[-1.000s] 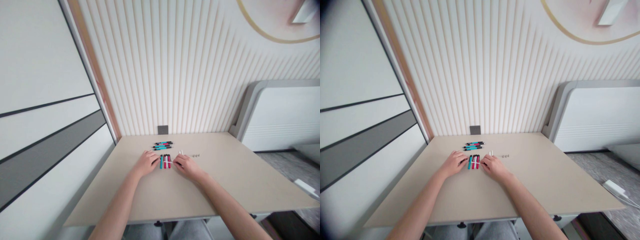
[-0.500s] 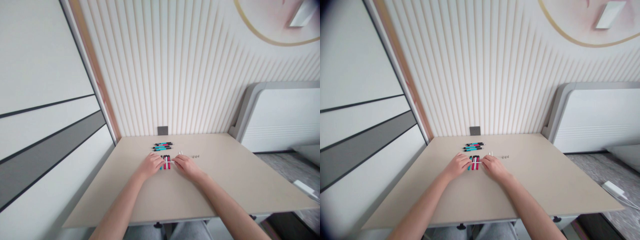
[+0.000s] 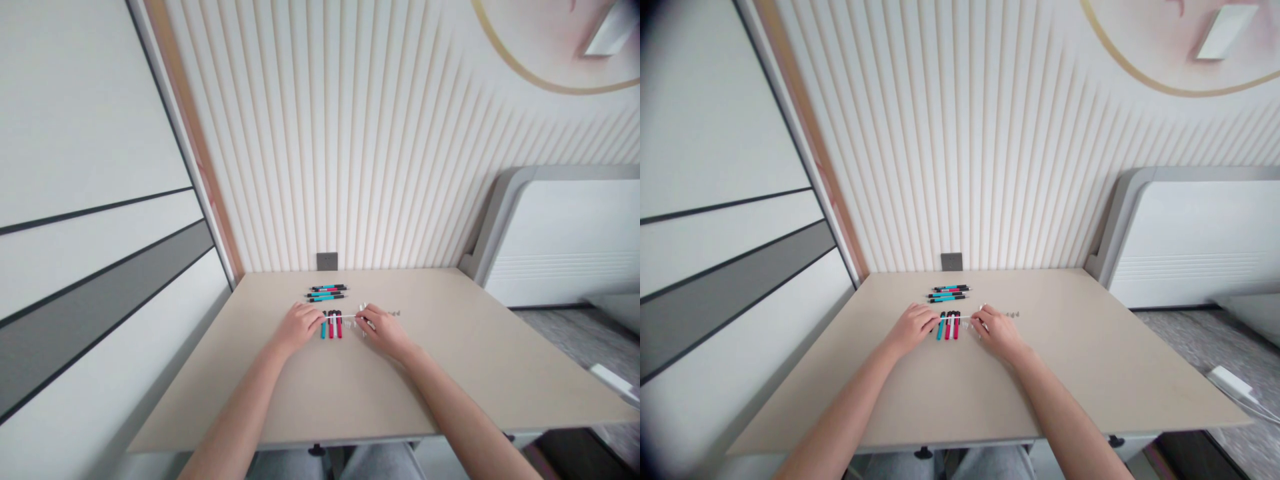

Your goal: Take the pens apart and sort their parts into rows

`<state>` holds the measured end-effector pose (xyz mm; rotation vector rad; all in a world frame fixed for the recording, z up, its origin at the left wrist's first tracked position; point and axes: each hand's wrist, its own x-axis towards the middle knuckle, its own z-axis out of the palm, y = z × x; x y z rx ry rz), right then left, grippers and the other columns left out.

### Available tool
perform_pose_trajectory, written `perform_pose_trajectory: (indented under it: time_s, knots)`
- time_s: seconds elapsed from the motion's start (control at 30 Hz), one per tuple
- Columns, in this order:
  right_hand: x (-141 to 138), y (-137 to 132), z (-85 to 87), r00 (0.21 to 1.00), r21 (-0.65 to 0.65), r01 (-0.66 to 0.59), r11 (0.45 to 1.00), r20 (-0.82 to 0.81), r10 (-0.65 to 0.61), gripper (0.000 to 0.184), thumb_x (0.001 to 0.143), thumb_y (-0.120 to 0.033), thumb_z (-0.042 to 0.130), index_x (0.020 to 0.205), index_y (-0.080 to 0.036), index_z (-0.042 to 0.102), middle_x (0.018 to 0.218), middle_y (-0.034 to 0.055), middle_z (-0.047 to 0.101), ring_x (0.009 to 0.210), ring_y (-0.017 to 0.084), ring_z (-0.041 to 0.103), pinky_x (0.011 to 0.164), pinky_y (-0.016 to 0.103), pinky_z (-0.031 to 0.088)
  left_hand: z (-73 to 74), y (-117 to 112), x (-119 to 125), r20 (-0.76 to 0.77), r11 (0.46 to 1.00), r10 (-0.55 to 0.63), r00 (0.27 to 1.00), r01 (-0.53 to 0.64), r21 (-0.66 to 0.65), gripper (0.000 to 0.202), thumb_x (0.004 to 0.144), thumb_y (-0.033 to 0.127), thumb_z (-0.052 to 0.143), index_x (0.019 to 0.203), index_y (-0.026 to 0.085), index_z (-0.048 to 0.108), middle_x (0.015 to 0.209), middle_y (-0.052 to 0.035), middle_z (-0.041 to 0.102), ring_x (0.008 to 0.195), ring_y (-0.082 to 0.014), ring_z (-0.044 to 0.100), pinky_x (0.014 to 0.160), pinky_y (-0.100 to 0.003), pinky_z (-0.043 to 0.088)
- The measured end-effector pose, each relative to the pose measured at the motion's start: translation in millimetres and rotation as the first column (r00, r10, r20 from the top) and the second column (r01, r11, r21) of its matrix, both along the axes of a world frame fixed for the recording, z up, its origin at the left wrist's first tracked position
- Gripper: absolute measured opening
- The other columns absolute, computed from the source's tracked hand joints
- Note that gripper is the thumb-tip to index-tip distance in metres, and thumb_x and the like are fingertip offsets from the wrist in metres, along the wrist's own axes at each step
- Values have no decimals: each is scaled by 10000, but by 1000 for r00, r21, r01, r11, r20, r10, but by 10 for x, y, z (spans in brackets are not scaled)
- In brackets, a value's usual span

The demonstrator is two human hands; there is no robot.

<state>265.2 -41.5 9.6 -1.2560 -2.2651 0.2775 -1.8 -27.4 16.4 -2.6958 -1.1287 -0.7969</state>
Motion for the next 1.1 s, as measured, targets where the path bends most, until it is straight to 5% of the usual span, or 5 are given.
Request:
perform_pose_trajectory:
  time_s: [0.27,0.5,0.67,0.8,1.1]
  knots:
    - [-1,27,-48,998,21,42,999,-45,-41,296,981,-390,410,1035,-222,647,967,50,653,737,144,615,692,248,425,-37,8,-11,8,1000,-17,1000,17,-17,227,987,284,460,905,193,651,899,-39,711,844,-175,631,785,-324,407]
    - [-34,-4,-21,997,38,-78,996,26,77,301,978,-391,426,999,-234,682,874,40,664,762,149,622,702,234,417,-34,4,10,22,999,-28,999,28,-16,225,981,313,470,915,200,654,902,-36,704,855,-178,628,803,-322,422]
    - [11,0,44,972,88,219,972,74,-225,319,985,-352,391,907,-218,669,884,36,665,744,140,629,643,231,385,22,-19,3,126,997,81,989,-82,10,236,981,311,448,1122,206,605,974,-64,681,912,-195,616,805,-329,444]
    - [76,2,108,862,89,449,889,218,-457,319,968,-321,400,825,-195,655,899,66,670,726,158,643,598,248,356,18,-15,-17,110,996,83,991,-84,8,230,978,279,432,962,207,650,911,-56,677,864,-188,617,786,-326,447]
    - [-74,-42,53,825,27,430,902,395,-405,310,930,-302,426,816,-178,687,905,115,706,786,225,675,663,281,410,-47,10,-11,58,997,74,996,-74,-6,237,978,251,435,899,205,654,899,-48,686,857,-181,612,788,-329,431]
